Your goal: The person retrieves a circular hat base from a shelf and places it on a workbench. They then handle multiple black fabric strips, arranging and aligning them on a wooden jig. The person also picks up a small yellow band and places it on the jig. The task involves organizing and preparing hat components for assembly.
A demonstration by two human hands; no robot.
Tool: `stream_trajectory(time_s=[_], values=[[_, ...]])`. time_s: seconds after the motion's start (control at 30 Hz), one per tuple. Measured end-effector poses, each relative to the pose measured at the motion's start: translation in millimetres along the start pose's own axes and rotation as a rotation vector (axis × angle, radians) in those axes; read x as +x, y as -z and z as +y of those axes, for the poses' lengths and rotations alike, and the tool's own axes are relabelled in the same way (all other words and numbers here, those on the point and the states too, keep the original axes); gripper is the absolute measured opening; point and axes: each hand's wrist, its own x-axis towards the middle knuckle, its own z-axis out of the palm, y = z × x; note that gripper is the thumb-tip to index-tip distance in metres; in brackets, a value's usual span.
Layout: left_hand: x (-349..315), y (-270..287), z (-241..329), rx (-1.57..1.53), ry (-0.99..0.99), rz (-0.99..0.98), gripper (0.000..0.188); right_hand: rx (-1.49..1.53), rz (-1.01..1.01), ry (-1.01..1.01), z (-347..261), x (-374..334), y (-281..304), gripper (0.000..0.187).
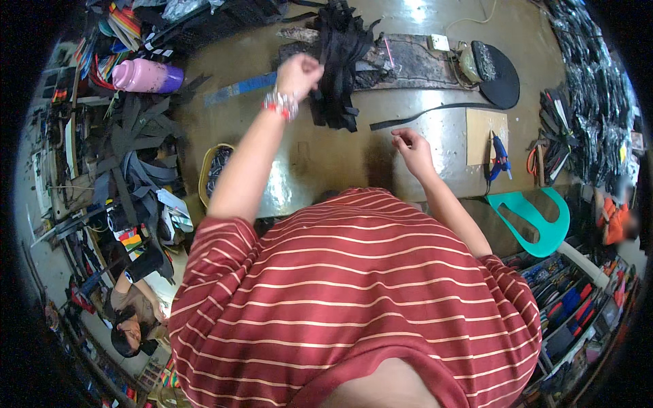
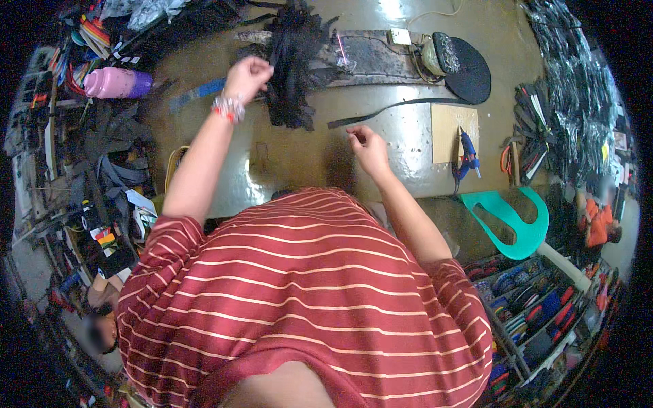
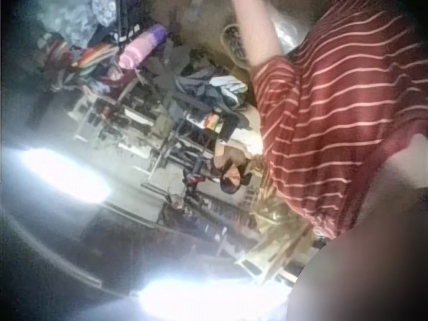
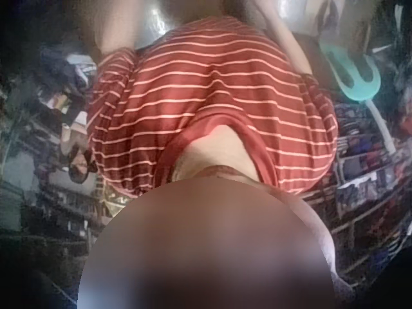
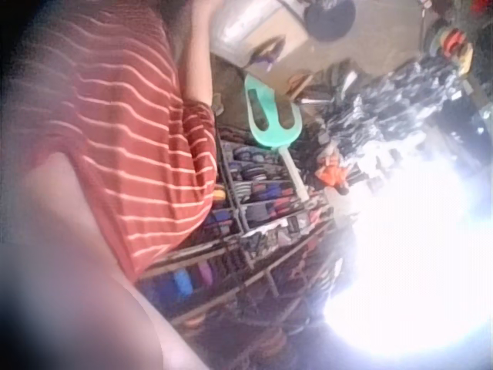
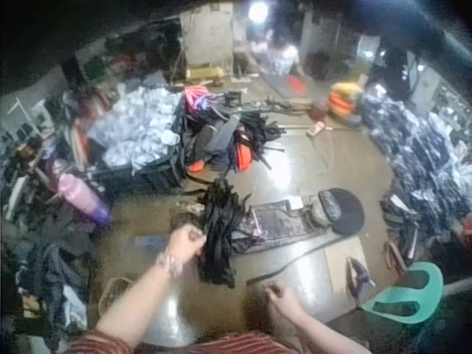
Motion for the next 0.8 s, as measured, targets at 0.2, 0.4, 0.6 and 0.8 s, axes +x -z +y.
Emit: stream_trajectory(time_s=[0.2,0.4,0.6,0.8], values=[[-87,-47,-49,0.131,-0.152,0.287,0.024,-0.764,0.419,0.491,16,21,30,0.025],[-132,-74,-27,-0.334,0.256,-0.486,0.023,-0.915,0.251,0.509,8,45,34,0.009],[-137,-115,-24,-1.361,0.471,-0.44,0.027,-0.636,0.154,0.552,-22,10,11,0.01],[-132,-129,-18,-1.377,0.311,-0.303,0.01,-0.336,-0.235,0.297,-6,13,51,0.025]])
